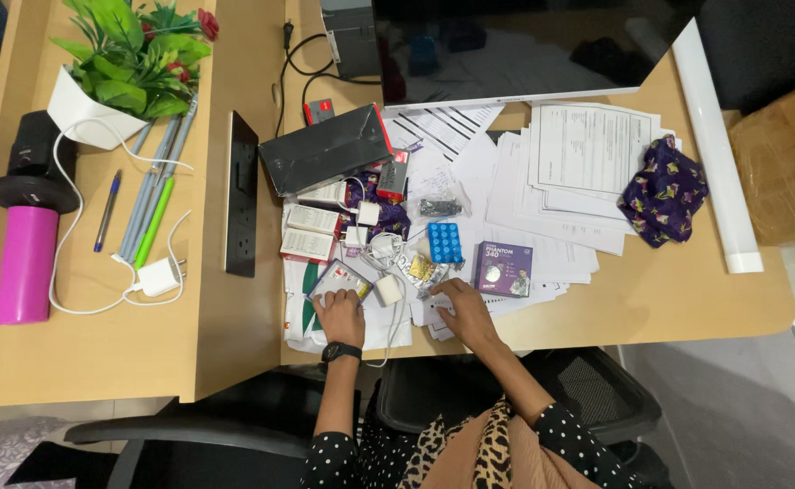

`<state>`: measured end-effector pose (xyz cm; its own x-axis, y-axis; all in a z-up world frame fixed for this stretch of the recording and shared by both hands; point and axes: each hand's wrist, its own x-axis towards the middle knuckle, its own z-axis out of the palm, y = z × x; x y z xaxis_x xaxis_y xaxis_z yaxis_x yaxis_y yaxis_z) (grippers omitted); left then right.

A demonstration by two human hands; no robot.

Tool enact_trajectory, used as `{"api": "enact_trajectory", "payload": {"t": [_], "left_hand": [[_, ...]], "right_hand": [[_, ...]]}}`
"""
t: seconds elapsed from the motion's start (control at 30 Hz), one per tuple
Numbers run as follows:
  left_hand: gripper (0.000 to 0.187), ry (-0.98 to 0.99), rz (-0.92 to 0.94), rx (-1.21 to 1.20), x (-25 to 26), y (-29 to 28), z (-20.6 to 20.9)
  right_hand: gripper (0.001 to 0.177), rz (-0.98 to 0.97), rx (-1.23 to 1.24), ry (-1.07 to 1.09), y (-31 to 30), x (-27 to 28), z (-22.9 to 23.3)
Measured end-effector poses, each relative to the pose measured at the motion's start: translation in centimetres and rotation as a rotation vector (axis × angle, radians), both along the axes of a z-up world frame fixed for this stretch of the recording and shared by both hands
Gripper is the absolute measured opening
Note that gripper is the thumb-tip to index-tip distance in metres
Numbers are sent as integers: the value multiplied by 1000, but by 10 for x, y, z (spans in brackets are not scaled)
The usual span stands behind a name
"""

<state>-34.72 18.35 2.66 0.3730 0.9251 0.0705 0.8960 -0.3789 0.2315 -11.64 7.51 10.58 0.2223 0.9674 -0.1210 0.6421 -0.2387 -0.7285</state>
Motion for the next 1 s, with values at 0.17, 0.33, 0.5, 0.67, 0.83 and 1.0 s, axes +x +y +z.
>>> {"api": "enact_trajectory", "payload": {"t": [0.17,0.33,0.5,0.67,0.83,1.0], "left_hand": [[14,-126,-9,78,4,-9,24],[11,-301,-150,171,32,-25,77],[4,-386,-471,71,77,-48,86],[4,-388,-644,14,110,-67,57],[9,-371,-710,-89,131,-80,18],[8,-326,-828,-74,149,-87,3]], "right_hand": [[57,-78,107,-330,-3,23,-16],[108,-208,9,-485,-3,69,-22],[137,-24,-283,-652,4,113,-35],[129,-90,-340,-551,-6,137,-36],[117,-240,-55,-621,-22,152,-38],[73,-379,184,-408,-41,122,-23]]}}
